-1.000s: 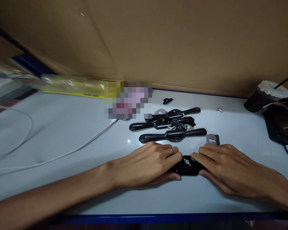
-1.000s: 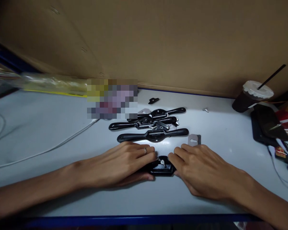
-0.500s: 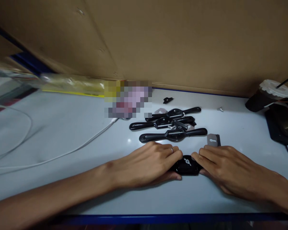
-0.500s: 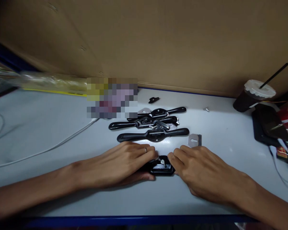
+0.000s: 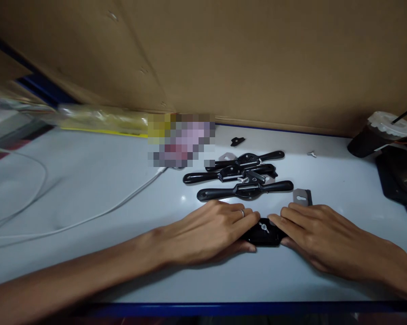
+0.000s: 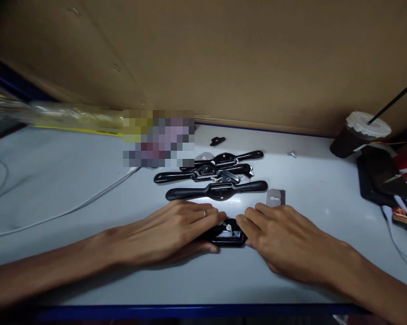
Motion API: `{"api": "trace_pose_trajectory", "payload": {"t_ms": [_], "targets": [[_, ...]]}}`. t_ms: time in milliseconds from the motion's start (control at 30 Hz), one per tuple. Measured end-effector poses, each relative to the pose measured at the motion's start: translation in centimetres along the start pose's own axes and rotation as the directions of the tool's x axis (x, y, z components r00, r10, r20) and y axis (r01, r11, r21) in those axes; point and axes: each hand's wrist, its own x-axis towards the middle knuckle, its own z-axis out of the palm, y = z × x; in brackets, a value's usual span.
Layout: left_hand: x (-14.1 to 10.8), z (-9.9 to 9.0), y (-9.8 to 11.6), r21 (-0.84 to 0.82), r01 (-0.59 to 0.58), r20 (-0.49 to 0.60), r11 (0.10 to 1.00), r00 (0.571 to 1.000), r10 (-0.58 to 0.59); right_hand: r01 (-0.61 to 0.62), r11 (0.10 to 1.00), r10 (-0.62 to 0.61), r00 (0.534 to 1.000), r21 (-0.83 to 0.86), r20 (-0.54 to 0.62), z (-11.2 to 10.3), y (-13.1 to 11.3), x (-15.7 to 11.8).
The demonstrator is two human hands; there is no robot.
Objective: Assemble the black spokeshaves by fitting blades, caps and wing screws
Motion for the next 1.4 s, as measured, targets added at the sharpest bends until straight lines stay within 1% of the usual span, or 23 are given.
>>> {"api": "trace_pose_trajectory", "payload": {"t_ms": [333, 500, 633, 800, 900, 1067, 1200, 1333, 1400], "targets": [[0.0, 0.0, 0.1, -0.010, 0.020, -0.014, 1.000, 1.000, -0.020, -0.007, 1.000, 0.007, 1.000, 0.012, 0.013, 0.1, 0.1, 0.0], [-0.1, -0.2, 0.1, -0.014, 0.040, 0.015, 0.999, 0.999, -0.040, -0.071, 0.995, 0.069, 0.997, 0.071, 0.041, -0.6, 0.2, -0.2], [-0.2, 0.0, 0.3, -0.004, 0.049, 0.001, 0.999, 0.999, -0.049, -0.125, 0.988, 0.123, 0.992, 0.090, 0.028, -0.8, 0.3, -0.2], [-0.3, 0.3, 0.4, 0.007, 0.072, -0.016, 0.997, 0.997, -0.072, -0.147, 0.987, 0.140, 0.986, 0.065, 0.095, -0.4, 0.2, -0.1], [-0.3, 0.4, 0.4, 0.016, 0.083, -0.034, 0.996, 0.996, -0.082, -0.147, 0.986, 0.138, 0.985, 0.081, 0.105, -0.4, 0.3, -0.1], [-0.3, 0.4, 0.5, 0.025, 0.090, -0.054, 0.996, 0.995, -0.089, -0.166, 0.978, 0.149, 0.980, 0.126, 0.134, -0.5, 0.3, 0.0], [-0.2, 0.5, 0.6, 0.051, 0.050, -0.092, 0.997, 0.995, -0.045, -0.199, 0.968, 0.177, 0.973, 0.152, 0.146, -0.8, 0.2, 0.0], [-0.1, 0.5, 0.6, 0.066, 0.036, -0.113, 0.997, 0.993, -0.028, -0.232, 0.930, 0.187, 0.966, 0.284, 0.175, -1.2, 0.2, -0.1], [-0.1, 0.5, 0.5, 0.061, 0.034, -0.103, 0.998, 0.994, -0.028, -0.226, 0.929, 0.181, 0.968, 0.294, 0.173, -1.1, 0.2, -0.1]]}}
